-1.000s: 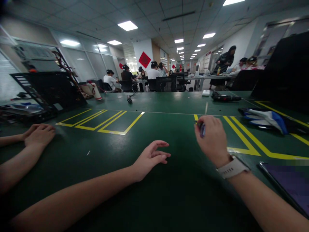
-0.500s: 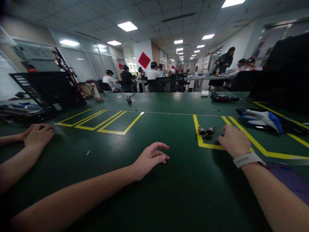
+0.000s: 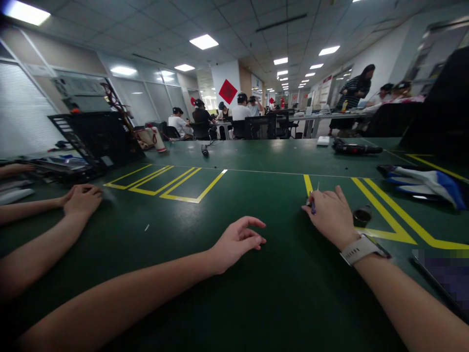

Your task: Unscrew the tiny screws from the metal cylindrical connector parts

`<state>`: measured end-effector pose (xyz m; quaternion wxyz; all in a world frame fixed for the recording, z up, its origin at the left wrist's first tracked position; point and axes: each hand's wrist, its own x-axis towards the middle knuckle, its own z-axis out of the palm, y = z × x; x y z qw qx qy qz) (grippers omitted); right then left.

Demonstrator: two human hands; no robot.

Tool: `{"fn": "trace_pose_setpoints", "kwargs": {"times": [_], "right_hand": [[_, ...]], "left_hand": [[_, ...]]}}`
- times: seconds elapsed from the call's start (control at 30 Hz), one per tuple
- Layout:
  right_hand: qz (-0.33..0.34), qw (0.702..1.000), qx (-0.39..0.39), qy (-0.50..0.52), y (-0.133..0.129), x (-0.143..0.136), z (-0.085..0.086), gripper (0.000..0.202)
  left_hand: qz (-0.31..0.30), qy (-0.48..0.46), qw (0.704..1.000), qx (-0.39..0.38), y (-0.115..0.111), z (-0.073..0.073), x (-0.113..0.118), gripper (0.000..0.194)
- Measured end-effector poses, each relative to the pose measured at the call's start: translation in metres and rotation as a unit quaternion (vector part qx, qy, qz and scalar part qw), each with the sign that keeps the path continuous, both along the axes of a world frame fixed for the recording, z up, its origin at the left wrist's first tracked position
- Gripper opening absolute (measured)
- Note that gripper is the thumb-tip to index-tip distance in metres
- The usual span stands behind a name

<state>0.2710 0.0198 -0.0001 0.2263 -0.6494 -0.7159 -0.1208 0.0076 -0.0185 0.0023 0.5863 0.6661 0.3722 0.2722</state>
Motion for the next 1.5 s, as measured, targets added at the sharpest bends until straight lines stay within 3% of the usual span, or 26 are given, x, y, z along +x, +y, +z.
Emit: {"fn": "trace_pose_setpoints", "kwargs": {"times": [0.1, 0.23, 0.33, 0.47, 0.63, 0.7, 0.8, 0.93, 1.07, 1.1, 1.17, 1.23, 1.3, 1.5], "right_hand": [[0.05, 0.998, 0.001, 0.04, -0.013, -0.025, 0.001, 0.018], [0.133, 0.982, -0.039, 0.129, -0.038, -0.072, -0.001, 0.017], [0.19, 0.957, -0.083, 0.202, -0.054, -0.097, -0.003, 0.018], [0.222, 0.919, -0.13, 0.298, -0.065, -0.103, 0.003, 0.016], [0.213, 0.869, -0.137, 0.424, -0.065, -0.095, 0.014, 0.029], [0.204, 0.852, -0.119, 0.468, -0.064, -0.093, 0.013, 0.032], [0.192, 0.808, -0.081, 0.55, -0.063, -0.091, 0.009, 0.031], [0.201, 0.747, -0.037, 0.633, -0.066, -0.092, 0.009, 0.026], [0.241, 0.684, -0.071, 0.685, -0.077, -0.098, 0.018, 0.04], [0.245, 0.68, -0.088, 0.686, -0.081, -0.1, 0.019, 0.042], [0.247, 0.705, -0.114, 0.655, -0.086, -0.102, 0.02, 0.04], [0.248, 0.754, -0.12, 0.595, -0.09, -0.104, 0.018, 0.037], [0.255, 0.795, -0.107, 0.539, -0.092, -0.104, 0.017, 0.035], [0.293, 0.879, -0.042, 0.374, -0.098, -0.109, 0.019, 0.027]], "left_hand": [[0.028, 0.051, 0.992, 0.114, -0.004, 0.003, 0.0, 0.04], [0.039, 0.13, 0.944, 0.301, -0.008, 0.006, 0.001, 0.054], [-0.025, 0.17, 0.926, 0.336, -0.005, 0.008, 0.0, 0.056], [-0.105, 0.214, 0.901, 0.361, 0.004, 0.013, -0.003, 0.034], [-0.137, 0.254, 0.855, 0.431, 0.016, 0.013, -0.007, 0.052], [-0.132, 0.255, 0.843, 0.454, 0.02, 0.011, -0.008, 0.052], [-0.082, 0.252, 0.85, 0.456, 0.025, 0.008, -0.011, 0.038], [0.02, 0.242, 0.876, 0.417, 0.028, 0.008, -0.013, 0.04], [0.063, 0.211, 0.902, 0.371, 0.029, 0.006, -0.013, 0.023], [0.061, 0.2, 0.907, 0.364, 0.029, 0.006, -0.013, 0.021], [0.049, 0.188, 0.911, 0.365, 0.028, 0.004, -0.013, 0.021], [0.033, 0.191, 0.903, 0.384, 0.028, 0.004, -0.014, 0.018], [0.016, 0.201, 0.89, 0.41, 0.028, 0.003, -0.014, 0.014], [-0.021, 0.23, 0.857, 0.461, 0.028, 0.0, -0.014, 0.008]]}}
